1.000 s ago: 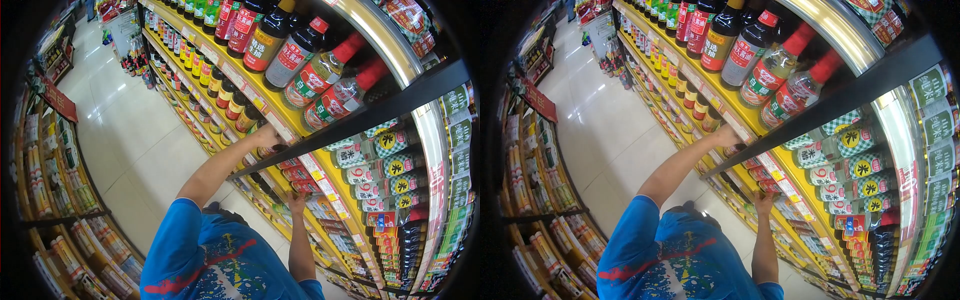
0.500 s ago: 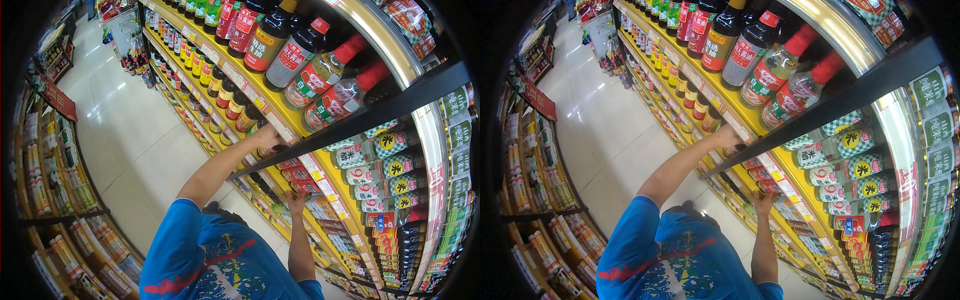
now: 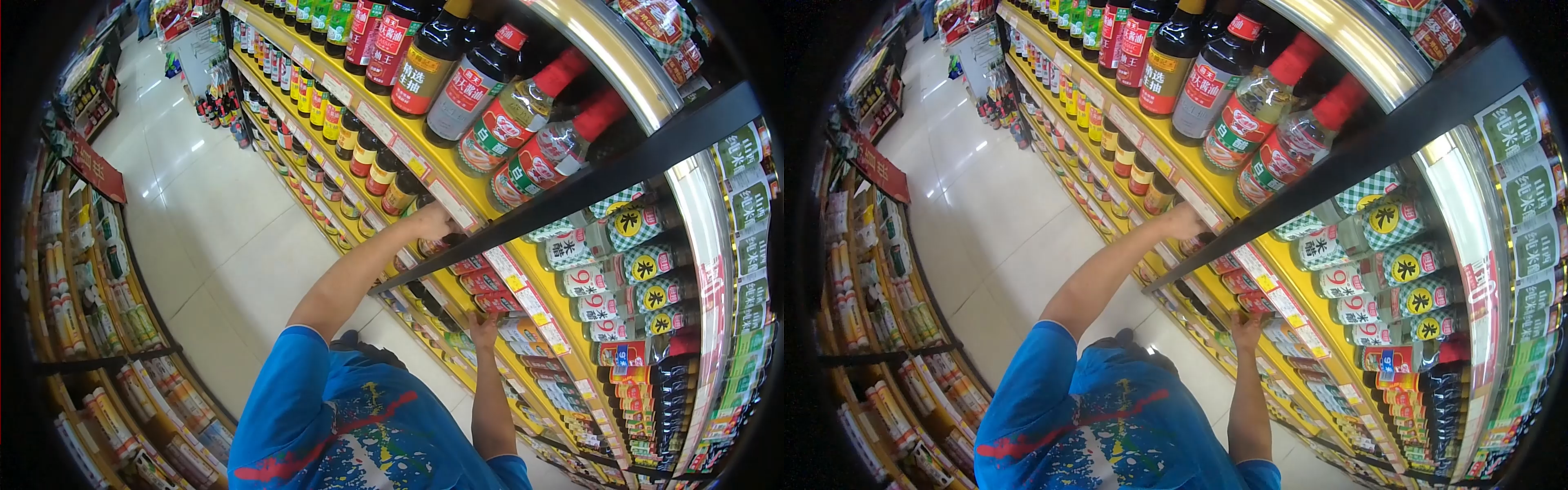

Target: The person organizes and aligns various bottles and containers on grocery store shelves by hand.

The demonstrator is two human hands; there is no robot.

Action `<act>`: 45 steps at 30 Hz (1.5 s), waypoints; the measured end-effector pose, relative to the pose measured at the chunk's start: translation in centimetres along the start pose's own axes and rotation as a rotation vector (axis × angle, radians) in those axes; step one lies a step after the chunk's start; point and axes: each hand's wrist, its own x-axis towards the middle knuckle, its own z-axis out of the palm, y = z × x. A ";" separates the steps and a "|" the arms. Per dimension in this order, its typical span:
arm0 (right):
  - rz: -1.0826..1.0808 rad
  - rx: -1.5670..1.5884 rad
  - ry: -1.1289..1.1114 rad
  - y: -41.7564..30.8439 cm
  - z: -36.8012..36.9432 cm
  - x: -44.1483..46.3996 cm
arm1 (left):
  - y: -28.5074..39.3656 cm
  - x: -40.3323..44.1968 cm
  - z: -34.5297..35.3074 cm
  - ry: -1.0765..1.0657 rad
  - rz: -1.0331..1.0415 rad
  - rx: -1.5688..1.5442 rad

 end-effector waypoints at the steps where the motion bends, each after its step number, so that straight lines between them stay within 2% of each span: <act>1: -0.017 0.003 0.009 -0.1 -0.1 0.0 | 0.0 0.0 0.0 -0.002 0.002 0.001; 8: -0.024 0.030 0.021 -0.2 0.0 -0.1 | -0.4 0.3 -0.3 -0.042 0.045 0.034; 16: 0.083 -0.002 -0.069 -1.5 -0.9 -0.2 | -0.3 0.8 -1.2 -0.104 0.056 0.101; 18: 0.059 0.004 -0.056 -1.8 -1.0 -0.4 | 0.4 0.7 -1.8 -0.238 -0.095 0.112; 23: 0.072 -0.015 -0.056 -1.0 -0.6 -0.2 | -0.2 0.4 -1.4 -0.175 -0.026 0.043; 26: -0.011 -0.033 -0.009 1.2 0.6 0.3 | -0.2 0.4 -1.4 -0.177 0.009 0.000; 35: 0.012 0.007 -0.026 -0.5 -0.4 -0.1 | 0.9 0.1 -1.7 -0.211 -0.057 0.038; 37: 0.002 0.022 -0.012 -0.8 -0.6 -0.3 | 1.1 0.0 -1.6 -0.185 -0.118 0.128; 40: 0.019 0.019 -0.007 0.4 0.2 0.1 | 1.4 -0.1 -1.7 -0.183 -0.088 0.155; 41: 0.051 0.021 0.022 0.9 0.3 0.1 | 0.2 -0.1 -0.9 -0.124 -0.025 0.183; 42: 0.021 0.046 0.050 1.2 0.4 0.1 | 0.3 0.0 -0.8 -0.134 -0.069 0.176; 43: -0.009 0.070 0.077 1.2 0.5 0.2 | 2.8 -0.2 -1.8 -0.196 -0.201 0.155; 44: 0.109 0.096 -0.029 -0.3 -1.0 0.1 | 2.8 -0.2 -1.5 -0.173 -0.207 0.222; 45: 0.067 0.145 0.015 -0.4 -1.1 0.0 | 2.5 -0.1 -1.2 -0.175 -0.249 0.227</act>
